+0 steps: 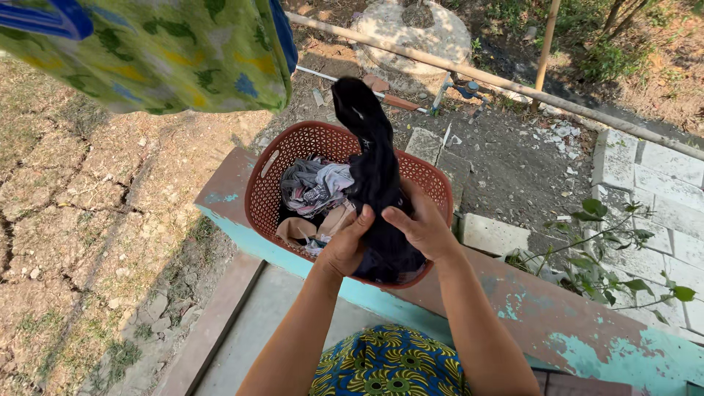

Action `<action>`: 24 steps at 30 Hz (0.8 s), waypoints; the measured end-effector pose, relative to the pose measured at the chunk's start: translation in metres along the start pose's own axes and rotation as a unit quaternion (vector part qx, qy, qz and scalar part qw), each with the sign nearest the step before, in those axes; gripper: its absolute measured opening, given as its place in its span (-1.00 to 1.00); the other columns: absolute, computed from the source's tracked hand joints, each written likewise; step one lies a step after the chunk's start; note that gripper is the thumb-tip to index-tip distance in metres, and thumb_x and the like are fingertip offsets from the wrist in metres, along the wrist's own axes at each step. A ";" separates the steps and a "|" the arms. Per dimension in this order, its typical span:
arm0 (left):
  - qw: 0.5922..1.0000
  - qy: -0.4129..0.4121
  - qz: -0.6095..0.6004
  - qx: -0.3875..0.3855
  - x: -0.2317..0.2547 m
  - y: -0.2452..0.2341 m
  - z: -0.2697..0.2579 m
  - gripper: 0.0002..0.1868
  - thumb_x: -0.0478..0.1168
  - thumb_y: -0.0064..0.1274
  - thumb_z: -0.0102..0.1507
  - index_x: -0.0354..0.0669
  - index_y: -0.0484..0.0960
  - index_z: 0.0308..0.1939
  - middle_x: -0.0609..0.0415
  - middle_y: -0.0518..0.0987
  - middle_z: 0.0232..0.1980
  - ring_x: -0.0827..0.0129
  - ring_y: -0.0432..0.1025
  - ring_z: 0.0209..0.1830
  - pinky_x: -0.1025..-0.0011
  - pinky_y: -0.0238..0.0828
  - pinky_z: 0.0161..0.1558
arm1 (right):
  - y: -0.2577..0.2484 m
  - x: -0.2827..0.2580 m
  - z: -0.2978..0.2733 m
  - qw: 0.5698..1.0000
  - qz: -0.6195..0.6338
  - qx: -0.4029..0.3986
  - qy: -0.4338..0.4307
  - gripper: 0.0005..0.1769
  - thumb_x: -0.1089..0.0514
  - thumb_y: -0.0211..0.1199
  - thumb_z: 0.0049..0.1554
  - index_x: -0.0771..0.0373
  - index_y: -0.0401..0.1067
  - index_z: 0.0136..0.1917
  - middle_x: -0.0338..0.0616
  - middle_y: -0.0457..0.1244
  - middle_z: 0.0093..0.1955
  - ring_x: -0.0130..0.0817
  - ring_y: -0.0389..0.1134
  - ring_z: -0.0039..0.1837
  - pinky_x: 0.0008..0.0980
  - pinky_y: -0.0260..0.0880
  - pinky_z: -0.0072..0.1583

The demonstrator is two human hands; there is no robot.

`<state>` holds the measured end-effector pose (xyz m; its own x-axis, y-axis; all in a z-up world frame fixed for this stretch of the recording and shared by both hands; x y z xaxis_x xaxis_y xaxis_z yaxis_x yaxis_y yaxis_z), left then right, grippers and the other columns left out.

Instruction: The person takes wet clothes from a laundry basket, places them on hangers, and hangs them on a clothesline. Items handled include a red shirt, a beige towel, a brown skirt, and a dark blue Adidas shirt.

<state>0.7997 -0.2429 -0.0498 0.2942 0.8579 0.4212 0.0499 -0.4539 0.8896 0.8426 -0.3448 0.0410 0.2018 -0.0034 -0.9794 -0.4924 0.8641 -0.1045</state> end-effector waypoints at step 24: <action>0.739 0.421 0.497 0.174 0.204 0.044 -0.218 -0.75 -0.14 0.16 0.40 -0.31 0.73 -0.10 0.09 0.54 -0.33 0.34 0.41 -0.42 0.39 0.30 -0.35 | 0.074 -0.182 -0.178 0.966 0.190 0.064 -0.164 -0.64 0.33 0.44 0.20 0.40 0.48 0.25 -0.12 0.22 0.19 -0.40 0.30 0.20 -0.42 0.29 0.24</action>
<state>0.6539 -0.0350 0.1142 -0.3393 -0.1619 0.9266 0.4945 -0.8687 0.0293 0.6185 -0.3697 0.1809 0.2952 0.4679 -0.8330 -0.4795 0.8267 0.2944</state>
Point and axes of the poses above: each hand's wrist, its own z-axis towards the middle knuckle, its own y-axis out of the palm, x = y × z, the point moved 9 cm from there along z, towards the middle knuckle
